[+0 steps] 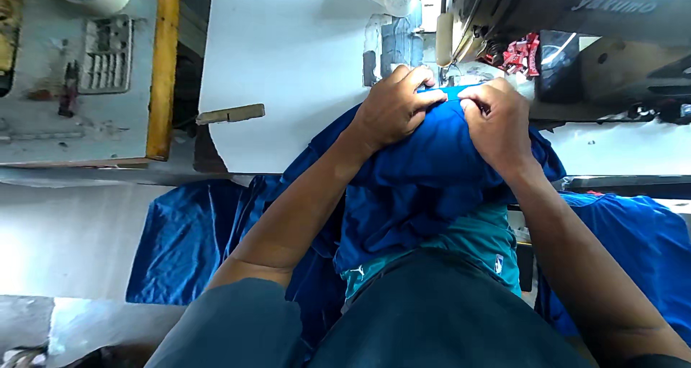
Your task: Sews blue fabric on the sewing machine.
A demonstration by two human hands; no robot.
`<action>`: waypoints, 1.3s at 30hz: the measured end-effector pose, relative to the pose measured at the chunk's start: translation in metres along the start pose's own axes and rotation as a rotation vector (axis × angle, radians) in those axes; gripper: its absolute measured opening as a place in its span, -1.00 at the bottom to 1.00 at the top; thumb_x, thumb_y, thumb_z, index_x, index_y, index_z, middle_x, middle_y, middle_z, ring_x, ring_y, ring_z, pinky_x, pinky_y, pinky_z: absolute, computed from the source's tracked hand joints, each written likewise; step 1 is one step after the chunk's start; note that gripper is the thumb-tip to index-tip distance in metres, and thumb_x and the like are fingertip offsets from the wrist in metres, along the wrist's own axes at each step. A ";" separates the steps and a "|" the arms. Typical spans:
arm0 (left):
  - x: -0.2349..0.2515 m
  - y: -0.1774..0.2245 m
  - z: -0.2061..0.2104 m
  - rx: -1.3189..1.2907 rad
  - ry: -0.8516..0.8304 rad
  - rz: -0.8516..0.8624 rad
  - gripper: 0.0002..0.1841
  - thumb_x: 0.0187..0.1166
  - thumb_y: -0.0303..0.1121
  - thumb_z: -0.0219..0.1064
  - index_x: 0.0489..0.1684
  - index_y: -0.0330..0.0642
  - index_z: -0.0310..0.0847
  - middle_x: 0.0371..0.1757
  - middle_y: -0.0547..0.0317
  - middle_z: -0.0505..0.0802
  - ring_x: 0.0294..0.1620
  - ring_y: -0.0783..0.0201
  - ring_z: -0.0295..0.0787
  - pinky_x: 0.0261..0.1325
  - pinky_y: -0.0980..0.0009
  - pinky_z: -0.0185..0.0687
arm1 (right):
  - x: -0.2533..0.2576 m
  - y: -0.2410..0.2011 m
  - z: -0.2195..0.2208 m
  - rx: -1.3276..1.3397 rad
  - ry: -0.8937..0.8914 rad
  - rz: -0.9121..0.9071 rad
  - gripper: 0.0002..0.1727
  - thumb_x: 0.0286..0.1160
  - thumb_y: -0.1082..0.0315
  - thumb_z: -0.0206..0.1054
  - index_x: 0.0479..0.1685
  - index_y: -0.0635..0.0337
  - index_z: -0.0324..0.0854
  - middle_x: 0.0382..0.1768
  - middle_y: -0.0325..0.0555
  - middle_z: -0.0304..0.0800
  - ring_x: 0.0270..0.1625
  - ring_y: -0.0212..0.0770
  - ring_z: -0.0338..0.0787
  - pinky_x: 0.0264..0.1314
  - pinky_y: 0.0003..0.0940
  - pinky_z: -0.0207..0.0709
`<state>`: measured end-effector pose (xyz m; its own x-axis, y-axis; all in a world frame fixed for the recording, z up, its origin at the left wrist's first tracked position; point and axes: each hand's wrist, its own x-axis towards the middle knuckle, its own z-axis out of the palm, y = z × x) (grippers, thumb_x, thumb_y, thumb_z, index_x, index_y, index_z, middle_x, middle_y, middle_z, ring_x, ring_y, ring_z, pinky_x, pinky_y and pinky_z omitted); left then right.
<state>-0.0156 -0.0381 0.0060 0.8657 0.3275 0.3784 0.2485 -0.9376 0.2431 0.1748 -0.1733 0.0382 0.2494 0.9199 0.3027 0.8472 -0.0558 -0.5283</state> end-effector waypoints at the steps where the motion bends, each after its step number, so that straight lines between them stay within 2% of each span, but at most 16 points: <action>1: 0.000 0.000 0.000 0.000 -0.003 0.000 -0.57 0.71 -0.27 0.04 0.39 0.30 0.75 0.39 0.08 0.74 0.30 -0.02 0.63 0.22 0.12 0.57 | -0.002 0.003 0.003 -0.021 -0.011 -0.070 -0.75 0.63 0.35 0.24 0.02 0.07 0.86 -0.02 -0.02 0.77 -0.03 -0.16 0.78 0.00 -0.24 0.69; 4: 0.001 0.001 -0.001 0.000 -0.005 -0.012 -0.56 0.70 -0.27 0.04 0.38 0.28 0.76 0.41 0.07 0.73 0.30 -0.02 0.64 0.22 0.12 0.57 | -0.003 0.008 0.008 -0.084 -0.074 -0.174 -0.72 0.61 0.39 0.26 0.14 0.02 0.84 0.20 -0.02 0.75 0.02 -0.09 0.83 -0.08 -0.13 0.74; 7: 0.001 0.001 0.000 -0.006 0.003 -0.022 -0.57 0.69 -0.28 0.04 0.37 0.29 0.77 0.40 0.07 0.74 0.26 -0.01 0.64 0.18 0.14 0.58 | -0.004 0.010 0.011 -0.130 -0.103 -0.215 -0.69 0.55 0.42 0.29 0.16 0.04 0.84 0.24 -0.03 0.75 -0.09 -0.05 0.85 -0.22 -0.08 0.73; 11: 0.001 0.000 0.000 -0.023 -0.001 -0.030 -0.57 0.70 -0.28 0.05 0.35 0.27 0.78 0.41 0.08 0.73 0.27 0.00 0.64 0.20 0.16 0.57 | -0.007 0.012 0.012 -0.211 -0.115 -0.260 -0.66 0.57 0.36 0.28 0.26 0.03 0.79 0.27 0.01 0.73 -0.19 0.01 0.84 -0.37 -0.04 0.67; 15: 0.004 -0.004 -0.001 -0.042 -0.014 -0.016 -0.58 0.71 -0.27 0.05 0.36 0.27 0.78 0.42 0.04 0.73 0.24 0.00 0.65 0.20 0.15 0.57 | -0.008 0.016 0.013 -0.224 -0.096 -0.248 -0.63 0.57 0.32 0.26 0.30 -0.04 0.78 0.42 -0.03 0.69 -0.17 -0.01 0.85 -0.39 -0.04 0.65; 25: 0.014 -0.026 -0.003 -0.086 -0.035 0.052 -0.57 0.71 -0.29 0.05 0.38 0.29 0.76 0.43 -0.03 0.69 0.31 -0.01 0.64 0.27 0.13 0.58 | -0.006 0.005 0.024 -0.272 -0.027 -0.113 -0.60 0.51 0.32 0.26 0.27 -0.14 0.81 0.41 -0.11 0.71 -0.14 -0.05 0.86 -0.37 -0.05 0.64; 30: 0.021 -0.034 -0.005 -0.073 -0.041 0.074 -0.56 0.71 -0.31 0.03 0.35 0.30 0.77 0.41 -0.06 0.71 0.35 -0.04 0.64 0.30 0.11 0.59 | -0.001 0.000 0.029 -0.285 -0.018 -0.057 -0.58 0.47 0.33 0.28 0.30 -0.14 0.81 0.42 -0.14 0.70 -0.20 -0.09 0.84 -0.39 -0.08 0.63; 36: 0.024 -0.039 -0.008 -0.083 -0.044 0.064 -0.57 0.71 -0.32 0.04 0.34 0.26 0.80 0.42 -0.05 0.69 0.27 -0.01 0.66 0.26 0.13 0.59 | 0.004 -0.003 0.035 -0.309 -0.003 -0.021 -0.55 0.43 0.32 0.29 0.32 -0.18 0.80 0.42 -0.17 0.69 -0.25 -0.12 0.82 -0.43 -0.09 0.59; 39: 0.023 -0.039 -0.008 -0.091 -0.030 0.079 -0.57 0.69 -0.33 0.05 0.33 0.25 0.80 0.42 -0.06 0.70 0.31 -0.02 0.64 0.30 0.13 0.58 | 0.005 -0.004 0.035 -0.311 -0.004 -0.017 -0.55 0.45 0.32 0.28 0.33 -0.17 0.80 0.43 -0.18 0.69 -0.24 -0.12 0.83 -0.42 -0.09 0.60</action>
<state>-0.0088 0.0074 0.0129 0.8941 0.2480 0.3729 0.1396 -0.9455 0.2941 0.1569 -0.1548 0.0141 0.2325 0.9231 0.3063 0.9544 -0.1559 -0.2546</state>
